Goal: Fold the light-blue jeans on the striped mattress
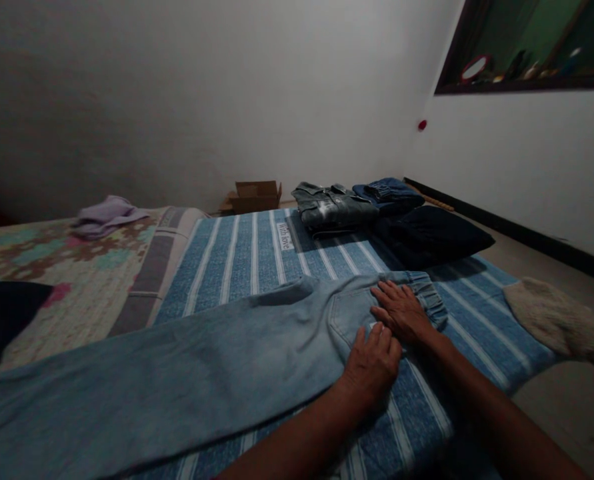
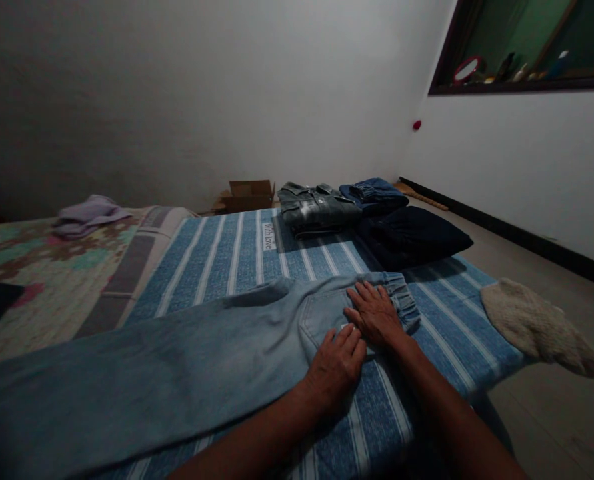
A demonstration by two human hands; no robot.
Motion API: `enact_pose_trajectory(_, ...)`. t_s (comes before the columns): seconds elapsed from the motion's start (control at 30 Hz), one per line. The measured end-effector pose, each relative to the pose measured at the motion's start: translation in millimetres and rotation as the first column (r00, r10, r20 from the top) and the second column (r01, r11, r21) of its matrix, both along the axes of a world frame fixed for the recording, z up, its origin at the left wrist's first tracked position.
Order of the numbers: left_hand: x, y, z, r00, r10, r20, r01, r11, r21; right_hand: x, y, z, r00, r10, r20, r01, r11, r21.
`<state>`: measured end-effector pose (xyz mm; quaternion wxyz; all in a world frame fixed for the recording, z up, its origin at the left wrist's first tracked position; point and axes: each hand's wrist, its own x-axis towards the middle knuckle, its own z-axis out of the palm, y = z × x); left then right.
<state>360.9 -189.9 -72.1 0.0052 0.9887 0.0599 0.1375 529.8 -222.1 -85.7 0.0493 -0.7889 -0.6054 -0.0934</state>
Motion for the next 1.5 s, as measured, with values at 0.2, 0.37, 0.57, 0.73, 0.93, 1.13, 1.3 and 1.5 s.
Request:
enact_pose_trajectory(0.2, -11, 1, 0.3, 1.000, 0.014, 0.013, -0.015, 0.998, 0.064, -1, 0, -1, 1.000, -0.010, -0.012, 0.010, 1.000, 0.010)
enact_pose_trajectory(0.37, -20, 3, -0.3, 0.998, 0.009, 0.065, -0.016, 0.995, 0.100, 0, 0, -2, 1.000, -0.011, -0.020, 0.011, 1.000, 0.012)
enact_pose_trajectory(0.57, -31, 8, -8.7, 0.993, 0.007, 0.117, -0.021, 0.993, 0.119, 0, 0, -1, 1.000, -0.011, -0.025, 0.011, 1.000, 0.014)
enact_pose_trajectory(0.73, -46, 15, -15.5, 0.984, 0.036, 0.173, -0.058, 0.991, 0.121, 2, -1, -4, 1.000, -0.003, -0.023, 0.003, 1.000, 0.030)
enact_pose_trajectory(0.93, -55, 20, -27.8, 0.982, 0.055, 0.179, -0.079, 0.988, 0.134, 3, -2, -7, 1.000, 0.007, -0.023, -0.006, 0.999, 0.047)
enact_pose_trajectory(1.13, -58, 18, -26.7, 0.987, 0.060, 0.149, -0.080, 0.988, 0.135, 2, -2, -5, 1.000, 0.009, -0.008, -0.009, 0.999, 0.045)
enact_pose_trajectory(1.3, -61, 18, -21.3, 0.991, 0.053, 0.122, -0.069, 0.990, 0.123, 2, -2, -5, 1.000, 0.010, -0.018, -0.009, 0.998, 0.057)
enact_pose_trajectory(1.5, -63, 18, -18.5, 0.986, 0.012, 0.163, -0.035, 0.990, 0.136, 3, -3, -4, 0.999, 0.017, -0.034, -0.015, 0.998, 0.062)
